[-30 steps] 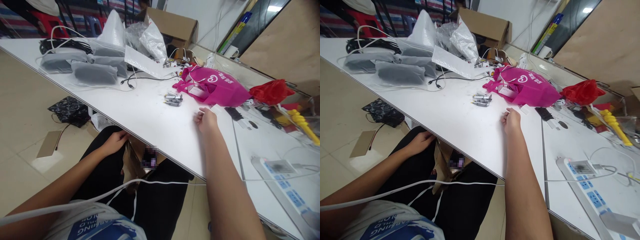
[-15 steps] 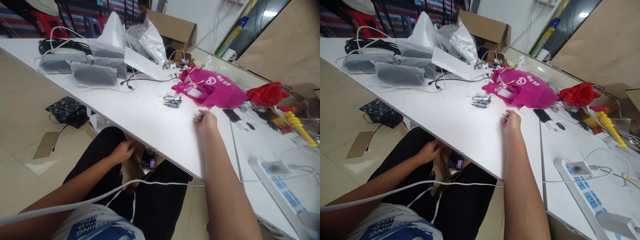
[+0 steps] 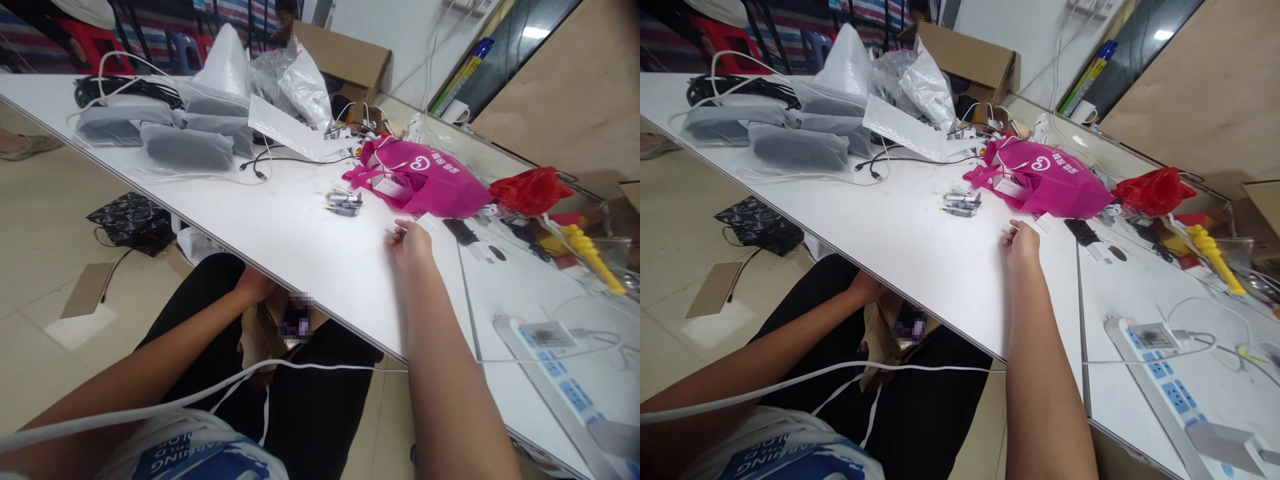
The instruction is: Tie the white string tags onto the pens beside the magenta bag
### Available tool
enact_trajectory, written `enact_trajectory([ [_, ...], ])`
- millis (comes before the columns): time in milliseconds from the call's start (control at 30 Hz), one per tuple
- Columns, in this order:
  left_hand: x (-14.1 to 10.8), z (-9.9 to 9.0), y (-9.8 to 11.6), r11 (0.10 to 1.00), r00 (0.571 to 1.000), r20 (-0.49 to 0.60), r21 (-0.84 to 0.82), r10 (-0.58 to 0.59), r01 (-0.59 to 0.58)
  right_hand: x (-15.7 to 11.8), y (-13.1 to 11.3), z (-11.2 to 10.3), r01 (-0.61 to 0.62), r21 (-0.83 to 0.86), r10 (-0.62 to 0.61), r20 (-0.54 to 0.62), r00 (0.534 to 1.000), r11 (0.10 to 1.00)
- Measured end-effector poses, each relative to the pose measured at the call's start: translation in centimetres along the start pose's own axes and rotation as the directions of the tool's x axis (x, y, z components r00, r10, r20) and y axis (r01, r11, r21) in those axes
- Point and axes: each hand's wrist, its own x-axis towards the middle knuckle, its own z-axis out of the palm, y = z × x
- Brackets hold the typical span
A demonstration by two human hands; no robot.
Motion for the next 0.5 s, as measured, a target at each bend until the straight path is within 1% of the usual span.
enact_trajectory([
  [33,1.0,0.2,-0.2,1.0,0.999,0.032,0.003,-0.026,0.026,0.0,0.0,0.0,0.002,0.0,-0.002,0.003,1.0,1.0],
  [100,2.3,0.5,-0.4,0.999,0.995,0.096,0.003,-0.039,0.039,0.0,0.0,-0.1,0.001,-0.003,-0.001,0.001,1.0,1.0],
  [167,2.8,0.9,-0.6,0.999,0.992,0.119,0.001,-0.04,0.04,0.0,-0.1,-0.1,-0.007,-0.006,0.007,-0.001,1.0,1.0],
  [233,2.6,1.3,-1.0,0.999,0.994,0.1,-0.021,-0.045,0.047,0.2,-0.1,-0.2,-0.013,-0.008,0.013,0.001,1.0,1.0],
  [300,2.1,1.7,-1.4,0.996,0.997,0.066,-0.08,-0.036,0.042,0.4,0.0,-0.2,-0.011,-0.007,0.011,0.008,1.0,1.0],
  [400,1.4,2.4,-2.1,0.982,1.0,-0.003,-0.189,0.004,-0.004,0.8,0.2,-0.4,0.003,-0.004,-0.003,0.012,1.0,1.0],
  [500,1.0,3.1,-2.6,0.975,0.998,-0.065,-0.219,0.028,-0.042,1.1,0.4,-0.6,0.013,0.0,-0.013,0.007,1.0,1.0],
])
